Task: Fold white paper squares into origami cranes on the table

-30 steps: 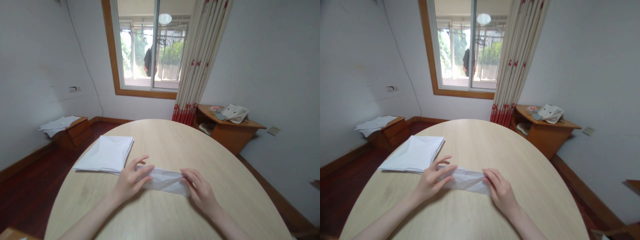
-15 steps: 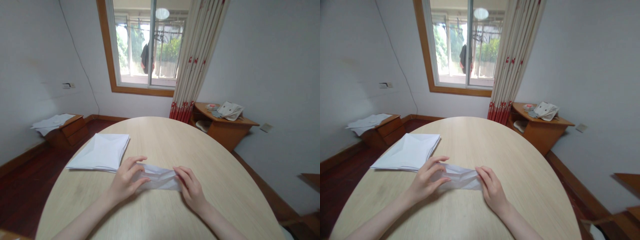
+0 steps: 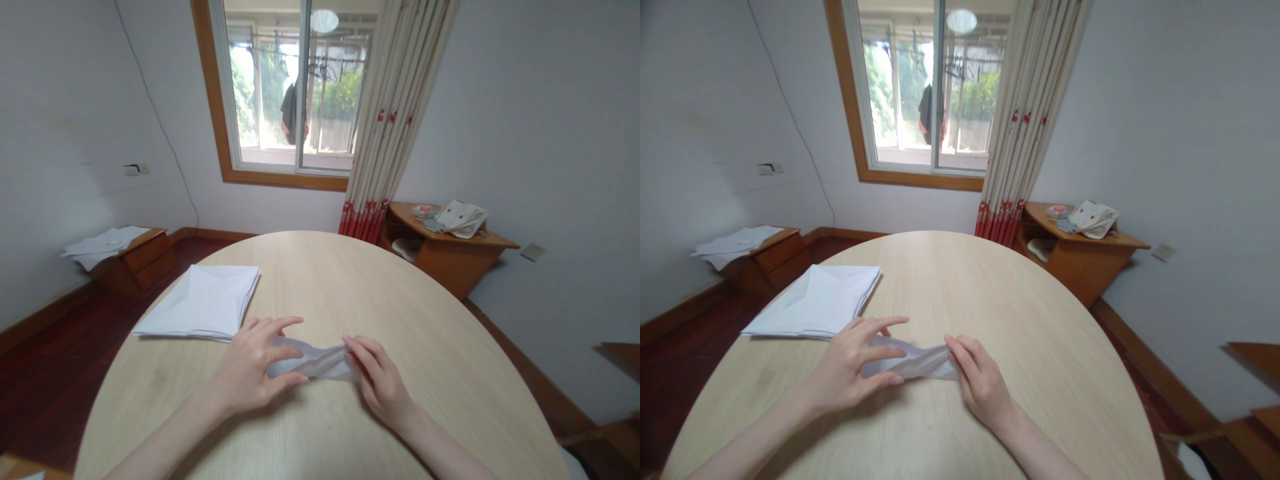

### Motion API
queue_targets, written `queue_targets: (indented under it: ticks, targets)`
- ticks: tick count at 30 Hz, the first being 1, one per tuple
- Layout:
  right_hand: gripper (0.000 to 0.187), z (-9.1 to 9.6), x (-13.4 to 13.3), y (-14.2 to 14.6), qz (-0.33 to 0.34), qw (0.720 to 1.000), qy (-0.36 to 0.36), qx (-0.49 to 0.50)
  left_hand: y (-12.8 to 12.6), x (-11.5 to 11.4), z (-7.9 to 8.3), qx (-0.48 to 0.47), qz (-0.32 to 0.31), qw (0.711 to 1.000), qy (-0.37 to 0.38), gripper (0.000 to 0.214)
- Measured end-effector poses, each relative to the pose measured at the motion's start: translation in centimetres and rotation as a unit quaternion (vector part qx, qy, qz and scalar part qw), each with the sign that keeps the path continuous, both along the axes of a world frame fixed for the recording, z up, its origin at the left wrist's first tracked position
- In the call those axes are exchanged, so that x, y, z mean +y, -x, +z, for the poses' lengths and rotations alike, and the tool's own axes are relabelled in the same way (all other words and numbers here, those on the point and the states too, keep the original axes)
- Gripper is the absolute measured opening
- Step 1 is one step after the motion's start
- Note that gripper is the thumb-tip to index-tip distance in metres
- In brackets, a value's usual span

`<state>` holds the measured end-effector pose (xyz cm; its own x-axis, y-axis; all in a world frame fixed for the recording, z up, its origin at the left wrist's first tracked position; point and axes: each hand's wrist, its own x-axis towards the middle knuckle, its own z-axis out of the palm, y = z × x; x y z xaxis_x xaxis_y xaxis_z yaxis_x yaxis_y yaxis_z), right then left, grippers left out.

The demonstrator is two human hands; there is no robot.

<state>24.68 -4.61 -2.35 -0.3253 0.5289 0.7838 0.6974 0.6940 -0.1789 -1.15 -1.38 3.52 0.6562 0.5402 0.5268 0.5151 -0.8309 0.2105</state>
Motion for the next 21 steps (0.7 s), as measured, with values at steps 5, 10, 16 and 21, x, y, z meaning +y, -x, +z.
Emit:
queue_targets:
  ticks: [5,10,16,21]
  targets:
    - [0.057,-0.1,0.0,0.1,0.007,1.0,-0.019,-0.005,-0.2,-0.4,0.6,0.065,0.039,0.997,0.023,0.044]
    - [0.054,0.4,-0.2,0.5,0.004,1.0,-0.018,-0.006,-0.3,-0.5,1.0,0.081,0.049,0.994,0.045,0.051]
    - [0.052,0.7,-0.4,0.7,0.006,1.0,-0.007,0.003,-0.3,-0.7,1.3,0.082,0.015,0.994,0.077,0.038]
    - [0.052,0.6,-0.3,0.6,0.001,1.0,0.004,0.002,-0.2,-1.0,1.9,0.1,-0.002,0.99,0.101,0.031]
